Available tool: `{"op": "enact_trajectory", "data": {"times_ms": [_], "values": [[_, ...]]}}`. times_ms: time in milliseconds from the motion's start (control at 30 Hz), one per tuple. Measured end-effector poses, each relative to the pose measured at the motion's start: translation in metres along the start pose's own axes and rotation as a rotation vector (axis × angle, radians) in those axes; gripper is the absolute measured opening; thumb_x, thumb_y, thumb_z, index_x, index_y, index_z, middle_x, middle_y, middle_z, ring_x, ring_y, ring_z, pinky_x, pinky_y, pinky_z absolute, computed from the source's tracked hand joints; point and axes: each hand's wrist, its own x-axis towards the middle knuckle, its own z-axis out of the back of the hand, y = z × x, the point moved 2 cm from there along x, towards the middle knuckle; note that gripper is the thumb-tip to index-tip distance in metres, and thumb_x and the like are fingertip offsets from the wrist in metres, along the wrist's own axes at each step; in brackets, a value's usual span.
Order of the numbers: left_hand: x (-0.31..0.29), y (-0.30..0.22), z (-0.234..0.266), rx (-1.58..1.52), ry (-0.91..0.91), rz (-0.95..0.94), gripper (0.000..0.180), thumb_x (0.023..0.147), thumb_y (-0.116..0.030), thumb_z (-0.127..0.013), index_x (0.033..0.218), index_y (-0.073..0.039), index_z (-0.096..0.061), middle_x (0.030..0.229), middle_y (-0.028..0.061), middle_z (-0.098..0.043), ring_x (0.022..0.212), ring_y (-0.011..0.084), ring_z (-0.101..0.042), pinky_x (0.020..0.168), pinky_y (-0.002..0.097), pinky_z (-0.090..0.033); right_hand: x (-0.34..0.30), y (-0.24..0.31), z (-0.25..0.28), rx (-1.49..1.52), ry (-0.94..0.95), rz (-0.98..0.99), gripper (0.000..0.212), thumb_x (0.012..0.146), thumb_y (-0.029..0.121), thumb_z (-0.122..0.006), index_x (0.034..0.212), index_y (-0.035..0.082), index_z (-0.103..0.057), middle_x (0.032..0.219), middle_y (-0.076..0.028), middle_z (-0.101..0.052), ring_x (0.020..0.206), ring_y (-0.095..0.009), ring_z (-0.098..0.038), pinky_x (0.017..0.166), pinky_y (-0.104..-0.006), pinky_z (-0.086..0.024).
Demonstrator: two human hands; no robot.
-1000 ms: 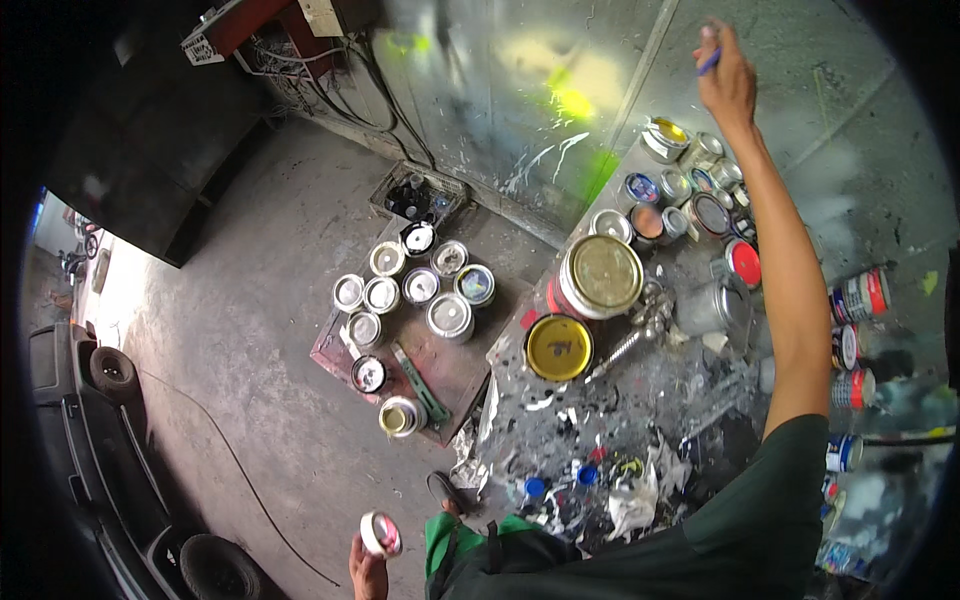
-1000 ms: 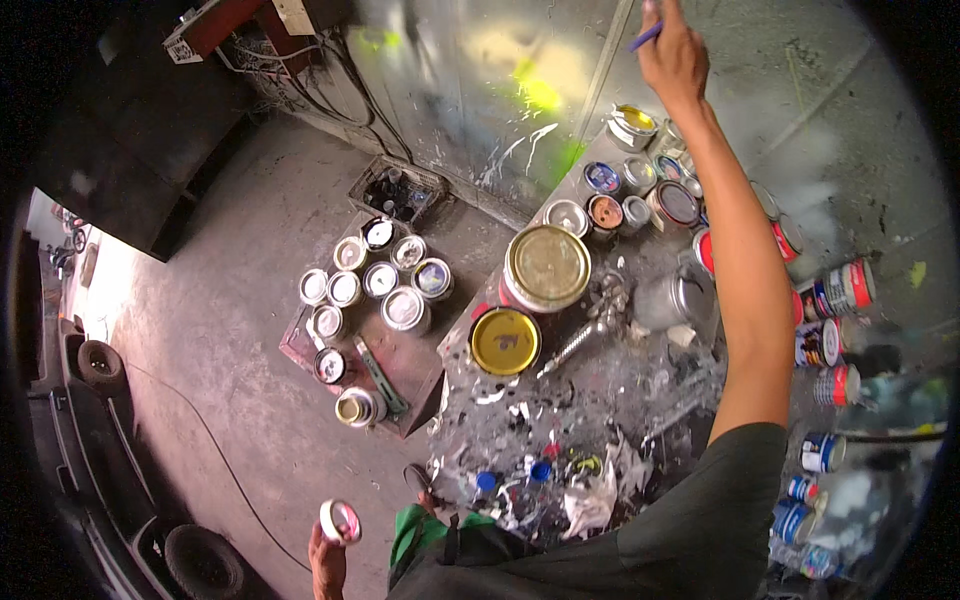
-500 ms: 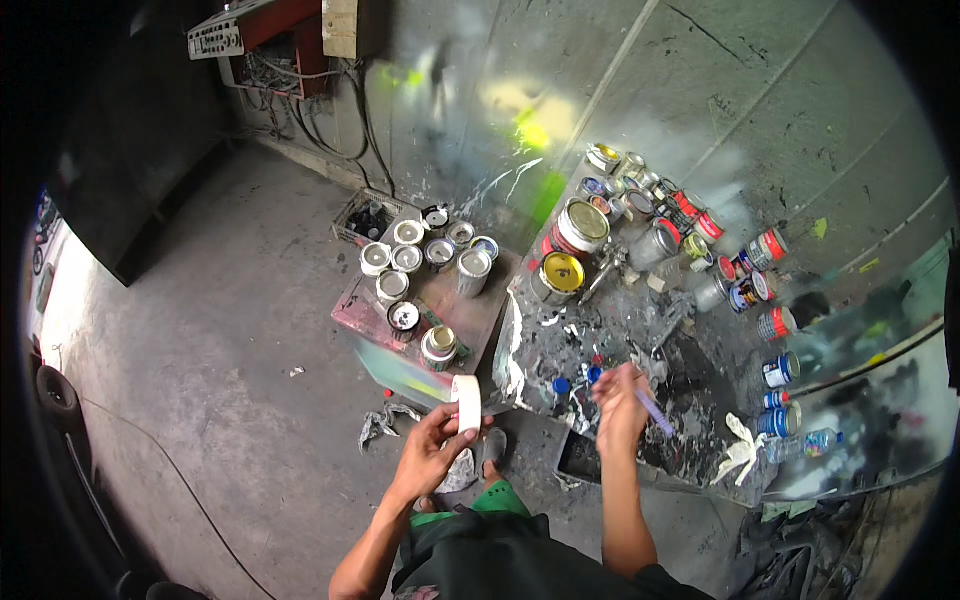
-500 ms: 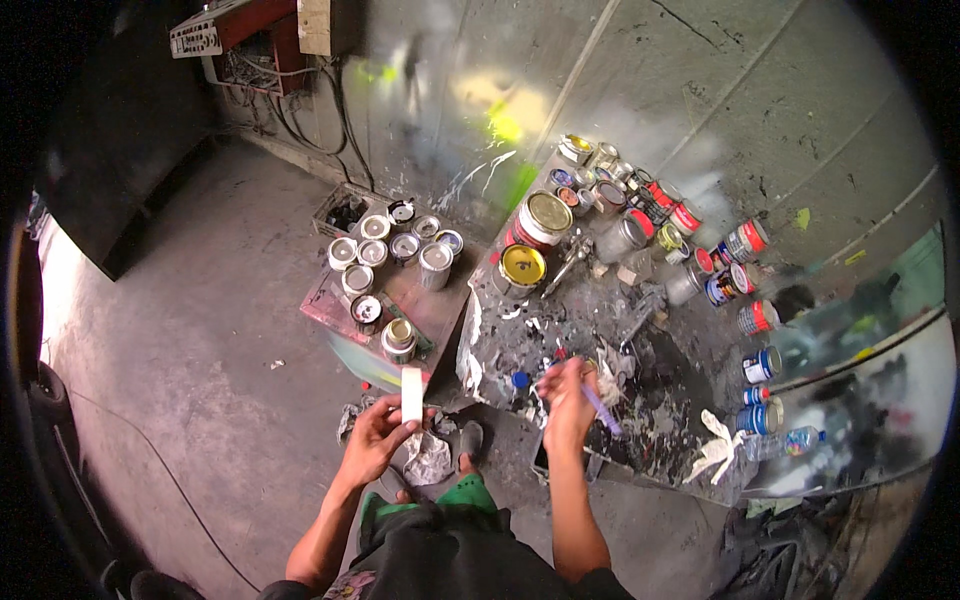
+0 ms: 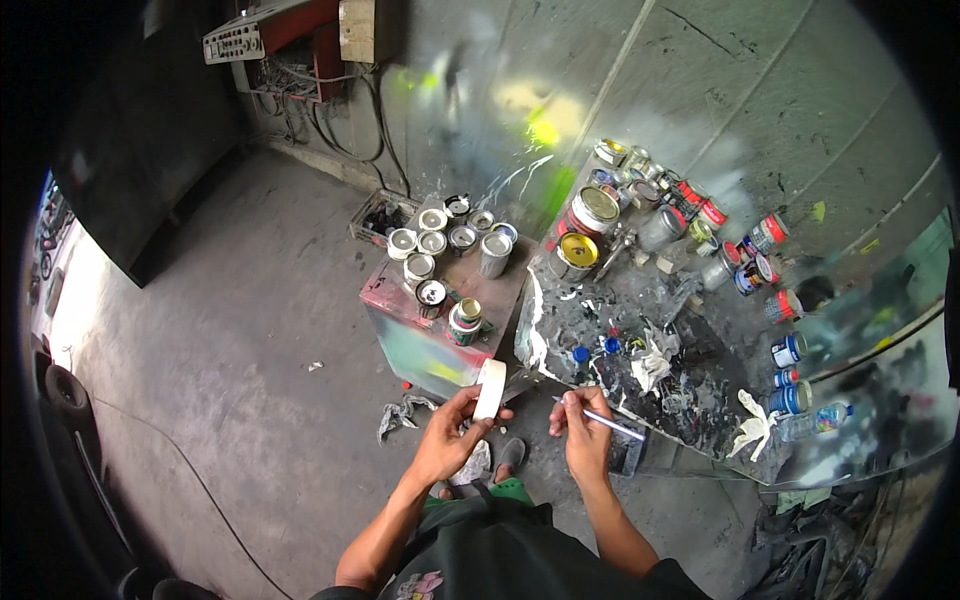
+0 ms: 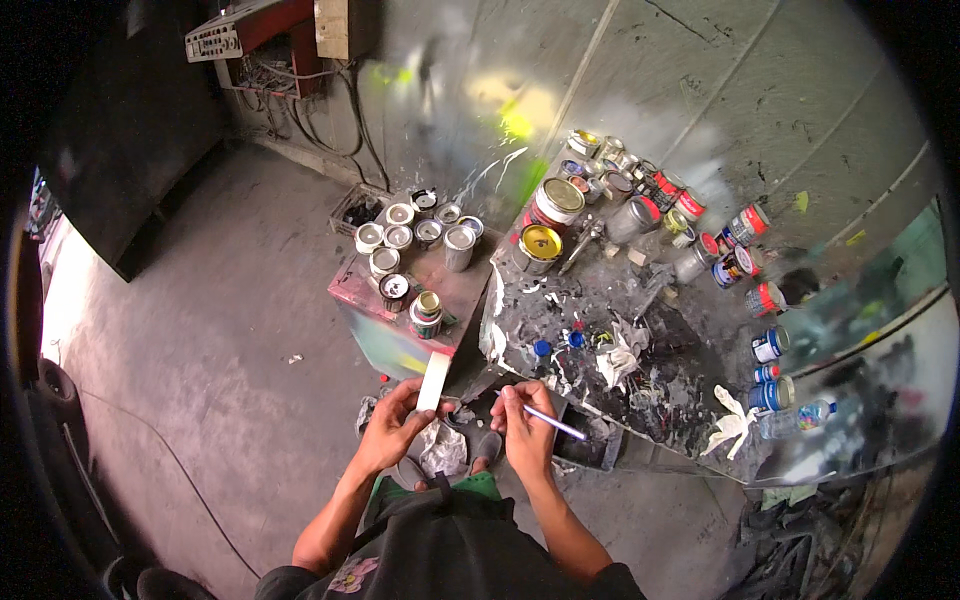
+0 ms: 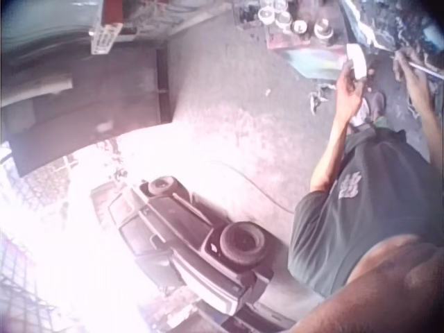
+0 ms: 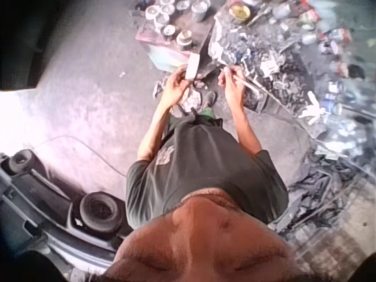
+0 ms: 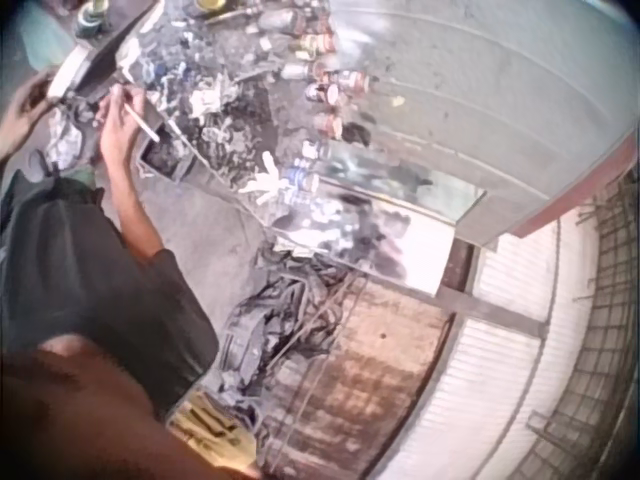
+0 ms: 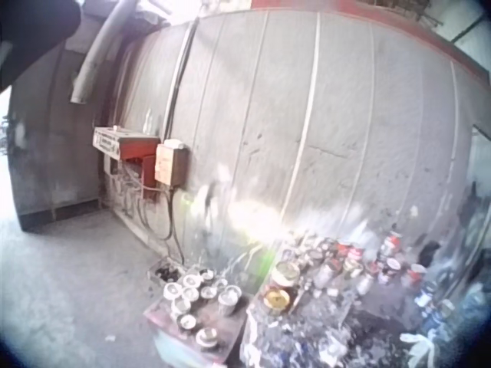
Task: The person moves around a cluttered workbench, handling various paint cans, a water bottle, and a roll of tape. They open a paint can, wipe its rim with a cloth, and then pick up a roll of tape and a pen, appearing to prepare for labeling or organizing.
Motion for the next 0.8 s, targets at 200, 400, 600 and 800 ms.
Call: {"op": "enact_trajectory", "data": {"times_ms": [200,400,600,800], "values": [[-0.012,0.018,0.001,0.055,-0.031,0.041,0.039,0.089,0.001,-0.054,0.128,0.0,-0.047,0.104,0.009,-0.069,0.101,0.0141,-0.061,0.088,0.0312,-0.046,0.008,-0.03,0.011,0.101,-0.04,-0.159,0.014,0.095,0.015,-0.059,0.1,0.003,-0.055,0.084,-0.009,-0.066,0.063,-0.012,-0.061,0.055,-0.0219,-0.047],[-0.019,0.03,0.004,-0.03,-0.083,0.117,0.039,0.088,0.002,-0.053,0.127,0.001,-0.047,0.106,0.0094,-0.068,0.104,0.0149,-0.06,0.093,0.0324,-0.045,0.028,-0.037,0.019,0.019,-0.045,-0.129,0.019,0.095,0.012,-0.056,0.112,0.002,-0.056,0.098,-0.014,-0.068,0.067,-0.014,-0.063,0.058,-0.0229,-0.05],[-0.016,0.037,0.015,-0.029,-0.132,0.097,0.04,0.088,0.001,-0.054,0.127,0.001,-0.048,0.104,0.0089,-0.069,0.102,0.0143,-0.06,0.091,0.0311,-0.045,0.071,-0.031,0.022,-0.039,-0.163,-0.08,0.021,0.098,0.018,-0.054,0.109,0.001,-0.058,0.093,-0.011,-0.068,0.063,-0.012,-0.061,0.055,-0.0229,-0.047],[-0.016,0.029,0.027,0.017,-0.169,0.021,0.04,0.088,0.0,-0.056,0.127,0.002,-0.05,0.101,0.0084,-0.07,0.097,0.0136,-0.062,0.085,0.0306,-0.047,0.065,-0.023,0.005,-0.196,0.042,-0.041,0.023,0.099,0.02,-0.053,0.103,-0.002,-0.058,0.08,-0.009,-0.065,0.062,-0.012,-0.061,0.057,-0.0246,-0.05]]}}
